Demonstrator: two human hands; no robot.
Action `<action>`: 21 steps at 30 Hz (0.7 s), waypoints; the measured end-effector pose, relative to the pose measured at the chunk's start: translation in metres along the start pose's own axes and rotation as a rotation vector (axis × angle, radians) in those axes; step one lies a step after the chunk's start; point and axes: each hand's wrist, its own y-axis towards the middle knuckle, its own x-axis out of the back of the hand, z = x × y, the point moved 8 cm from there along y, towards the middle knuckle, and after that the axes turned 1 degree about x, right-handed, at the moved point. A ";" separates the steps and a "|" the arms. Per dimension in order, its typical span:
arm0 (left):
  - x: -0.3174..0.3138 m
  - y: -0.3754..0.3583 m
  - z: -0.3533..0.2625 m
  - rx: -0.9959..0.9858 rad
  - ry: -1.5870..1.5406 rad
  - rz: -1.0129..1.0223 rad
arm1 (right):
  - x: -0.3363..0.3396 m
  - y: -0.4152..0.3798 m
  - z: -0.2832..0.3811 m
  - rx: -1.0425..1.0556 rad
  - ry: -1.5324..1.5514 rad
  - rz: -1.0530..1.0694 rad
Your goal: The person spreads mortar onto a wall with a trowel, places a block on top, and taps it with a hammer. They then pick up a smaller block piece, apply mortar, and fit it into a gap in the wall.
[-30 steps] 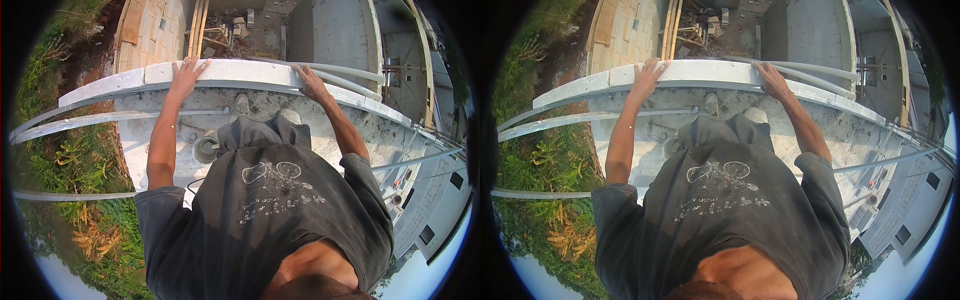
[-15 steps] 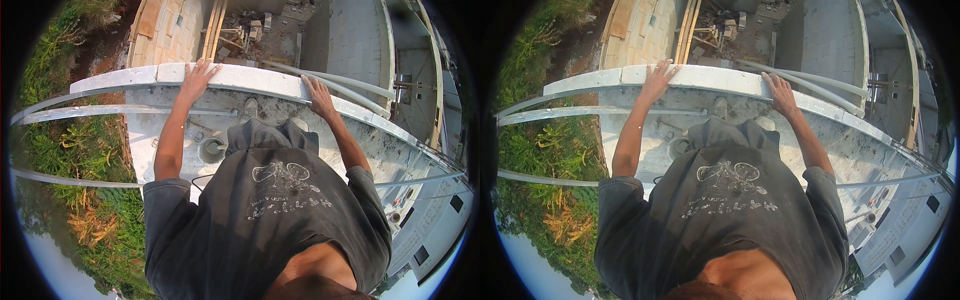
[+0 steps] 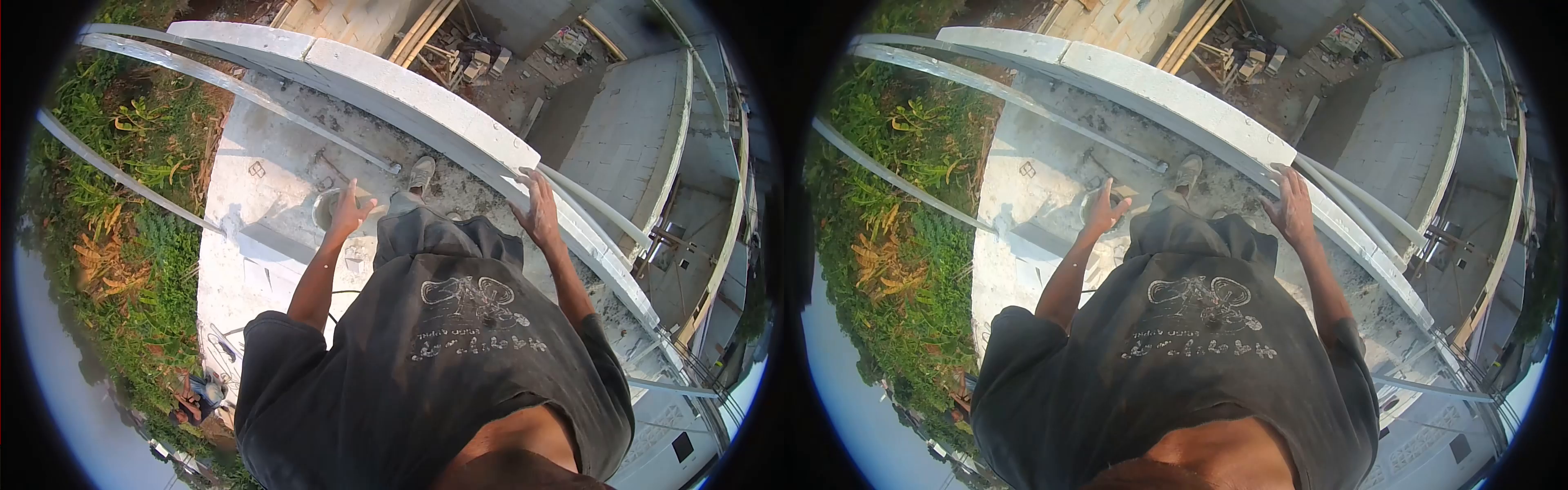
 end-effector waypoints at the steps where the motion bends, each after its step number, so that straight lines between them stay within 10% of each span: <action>1: -0.050 -0.036 0.045 0.258 -0.292 0.185 | -0.021 -0.024 -0.011 -0.019 0.060 -0.037; 4: -0.139 -0.137 0.051 0.679 -0.861 0.625 | -0.113 -0.096 -0.037 -0.003 0.156 0.240; 7: -0.211 -0.153 0.065 0.256 -0.531 0.785 | -0.209 -0.196 -0.084 0.060 0.270 0.346; 12: -0.167 -0.246 0.008 0.830 -1.091 0.450 | -0.270 -0.289 -0.109 -0.066 0.340 0.918; 17: -0.263 -0.230 0.156 0.761 -0.793 0.131 | -0.220 -0.176 -0.003 -0.668 0.628 1.068; 21: -0.271 -0.287 0.197 0.909 -0.673 0.209 | -0.291 -0.064 0.055 -0.285 0.646 0.855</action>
